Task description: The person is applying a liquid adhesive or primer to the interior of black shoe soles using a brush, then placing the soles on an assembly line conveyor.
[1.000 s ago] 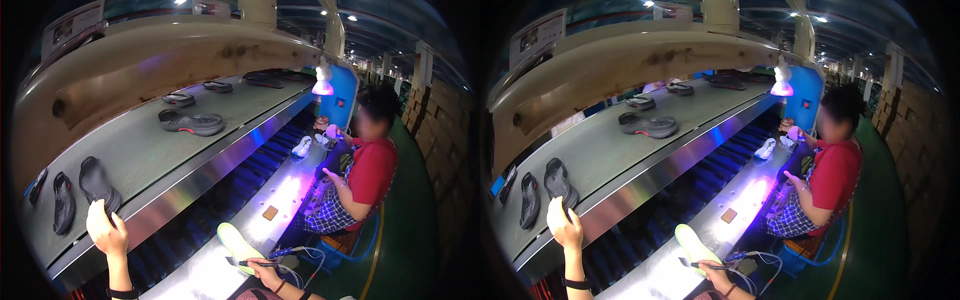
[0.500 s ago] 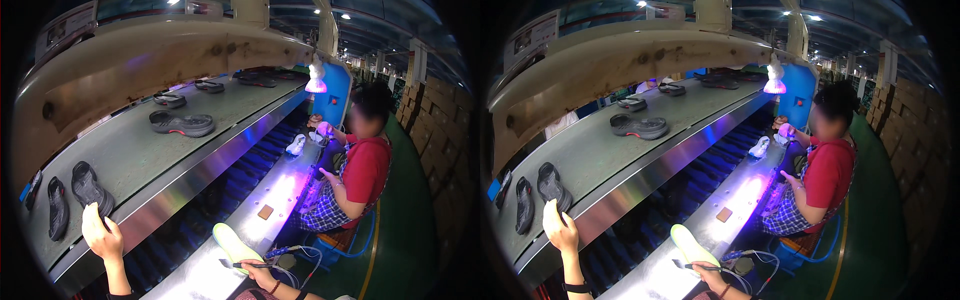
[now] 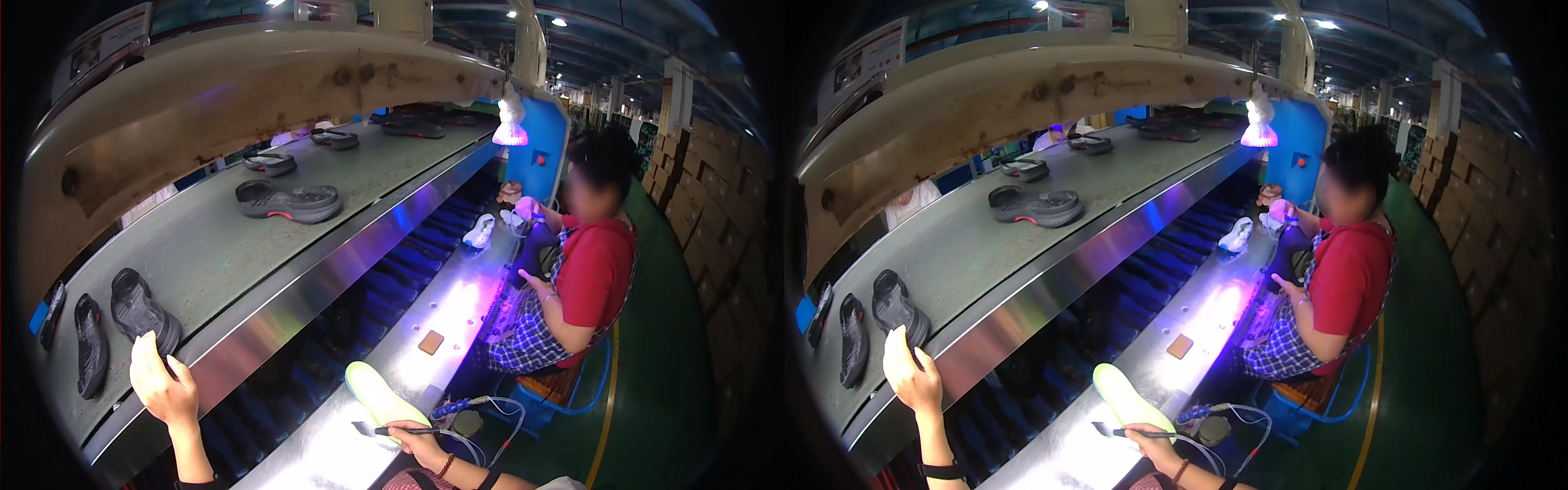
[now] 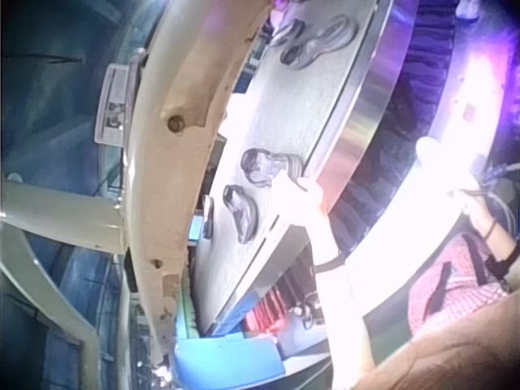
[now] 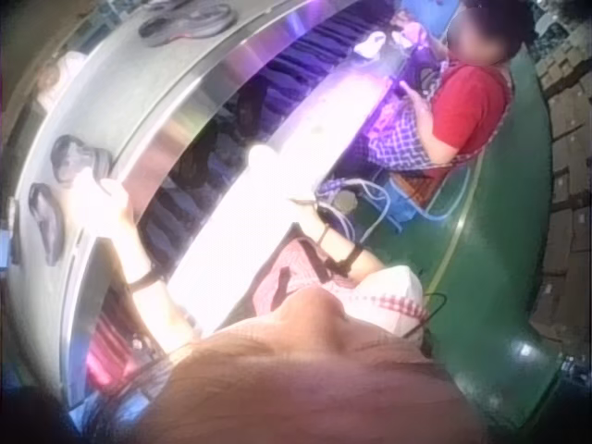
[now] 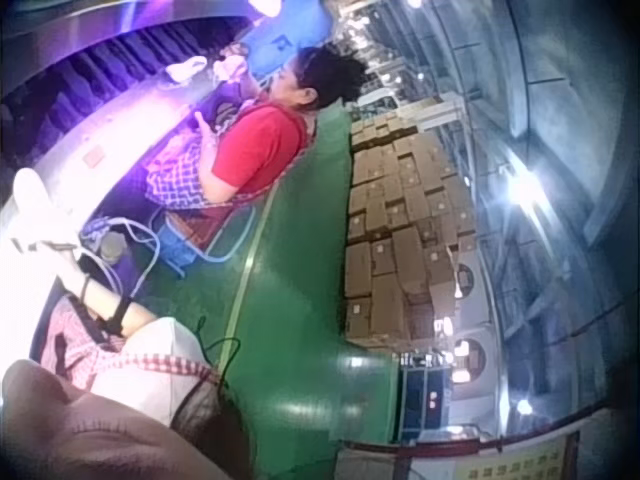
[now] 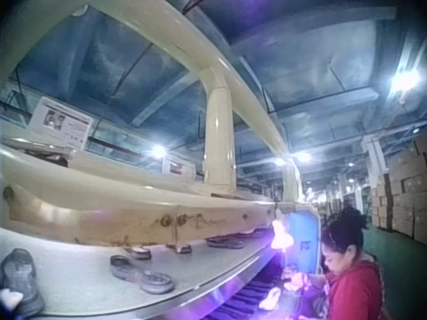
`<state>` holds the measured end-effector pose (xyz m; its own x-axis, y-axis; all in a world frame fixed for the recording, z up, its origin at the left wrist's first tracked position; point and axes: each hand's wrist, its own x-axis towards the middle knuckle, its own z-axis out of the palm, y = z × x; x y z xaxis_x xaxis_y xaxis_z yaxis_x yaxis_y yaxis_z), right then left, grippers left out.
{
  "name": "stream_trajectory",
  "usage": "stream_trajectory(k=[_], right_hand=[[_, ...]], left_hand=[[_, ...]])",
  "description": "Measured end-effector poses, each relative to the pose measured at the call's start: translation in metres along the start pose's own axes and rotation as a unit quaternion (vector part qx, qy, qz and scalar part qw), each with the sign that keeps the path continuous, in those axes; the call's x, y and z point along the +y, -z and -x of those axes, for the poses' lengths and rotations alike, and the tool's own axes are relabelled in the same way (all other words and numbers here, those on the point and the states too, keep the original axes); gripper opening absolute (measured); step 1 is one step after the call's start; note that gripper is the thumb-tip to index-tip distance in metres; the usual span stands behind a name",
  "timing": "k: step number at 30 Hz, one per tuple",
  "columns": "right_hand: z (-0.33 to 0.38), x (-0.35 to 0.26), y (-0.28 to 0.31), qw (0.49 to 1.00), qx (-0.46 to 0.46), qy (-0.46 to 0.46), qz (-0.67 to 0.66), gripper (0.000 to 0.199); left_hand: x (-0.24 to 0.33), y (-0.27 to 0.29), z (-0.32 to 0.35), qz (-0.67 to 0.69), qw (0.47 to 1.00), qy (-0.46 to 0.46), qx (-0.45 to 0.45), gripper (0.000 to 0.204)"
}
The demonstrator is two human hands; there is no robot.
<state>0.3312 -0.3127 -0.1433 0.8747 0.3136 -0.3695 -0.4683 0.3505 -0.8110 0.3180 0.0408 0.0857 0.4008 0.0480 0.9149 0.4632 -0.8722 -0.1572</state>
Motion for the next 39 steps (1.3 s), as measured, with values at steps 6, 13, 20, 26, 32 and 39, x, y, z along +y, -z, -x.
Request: stream_trajectory(k=[6, 13, 20, 26, 32, 39], right_hand=[[-0.002, -0.002, 0.001, 1.000, -0.002, -0.006, -0.009, 0.018], [-0.003, -0.002, 0.002, 1.000, 0.017, 0.008, -0.001, 0.018], [-0.004, -0.004, 0.008, 1.000, 0.002, 0.012, 0.010, 0.020], [-0.006, -0.006, 0.010, 1.000, 0.010, 0.012, 0.000, 0.020], [-0.006, -0.008, 0.008, 1.000, 0.017, 0.000, 0.008, 0.018], [-0.002, -0.012, 0.005, 1.000, 0.014, 0.001, 0.008, 0.019]], left_hand=[[0.000, -0.001, 0.000, 0.001, 1.000, -0.003, 0.001, 0.044], [0.000, -0.004, 0.001, 0.001, 1.000, -0.002, 0.006, 0.045], [0.001, -0.006, 0.000, 0.005, 1.000, 0.005, -0.005, 0.045], [0.002, -0.008, -0.001, 0.021, 1.000, 0.007, -0.001, 0.045], [0.004, -0.009, -0.002, 0.026, 1.000, 0.006, -0.002, 0.045], [0.008, -0.007, -0.005, 0.039, 0.999, 0.010, -0.005, 0.044]])
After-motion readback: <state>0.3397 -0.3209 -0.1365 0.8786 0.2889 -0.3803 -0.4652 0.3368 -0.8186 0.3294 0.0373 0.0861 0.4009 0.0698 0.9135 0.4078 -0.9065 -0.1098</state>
